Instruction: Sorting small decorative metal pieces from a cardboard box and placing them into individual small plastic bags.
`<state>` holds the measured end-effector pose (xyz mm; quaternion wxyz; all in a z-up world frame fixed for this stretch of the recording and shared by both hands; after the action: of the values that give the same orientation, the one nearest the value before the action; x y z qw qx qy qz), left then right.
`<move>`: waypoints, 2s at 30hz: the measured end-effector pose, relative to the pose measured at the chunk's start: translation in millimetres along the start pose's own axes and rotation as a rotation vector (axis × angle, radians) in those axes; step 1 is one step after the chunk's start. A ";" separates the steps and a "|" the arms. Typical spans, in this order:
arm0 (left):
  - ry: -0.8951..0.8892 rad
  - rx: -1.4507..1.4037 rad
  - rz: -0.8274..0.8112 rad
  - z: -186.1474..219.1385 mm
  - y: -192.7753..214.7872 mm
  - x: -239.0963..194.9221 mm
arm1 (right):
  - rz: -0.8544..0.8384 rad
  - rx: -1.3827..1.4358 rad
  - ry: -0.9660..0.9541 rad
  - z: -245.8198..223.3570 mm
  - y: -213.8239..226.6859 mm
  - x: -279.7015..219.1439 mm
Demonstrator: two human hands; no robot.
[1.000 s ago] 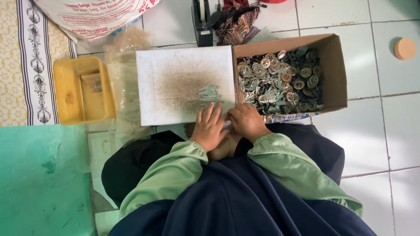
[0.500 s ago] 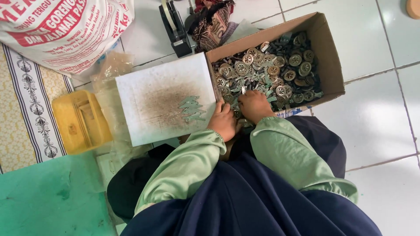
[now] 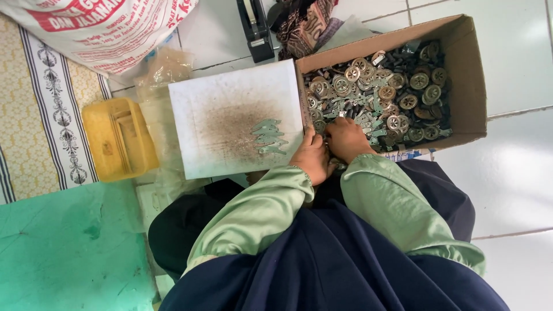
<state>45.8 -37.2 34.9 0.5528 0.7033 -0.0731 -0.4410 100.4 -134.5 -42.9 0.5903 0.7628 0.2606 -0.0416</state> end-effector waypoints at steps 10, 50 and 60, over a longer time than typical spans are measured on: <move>-0.067 -0.258 0.488 -5.1 16.2 -40.6 | -0.009 0.235 -0.082 -5.2 60.9 -37.7; 0.077 -0.429 0.696 -35.2 1.0 -84.6 | 0.138 0.174 0.242 -65.3 74.8 -69.3; -0.033 -0.261 0.273 -14.5 21.5 -9.7 | 0.242 0.191 -0.092 82.9 41.6 -35.9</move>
<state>58.5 -29.3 58.2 0.6926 0.6018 -0.1191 -0.3794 108.3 -230.5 -17.8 0.5269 0.8387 0.1343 -0.0294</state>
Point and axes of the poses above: each hand's wrist, its own x-axis towards the middle knuckle, its own y-axis out of the back of the hand, z = x × y, the point moved 6 cm from there along x, towards the middle knuckle, and after that the axes turned 5 degrees about -z, right-handed, at the moved point
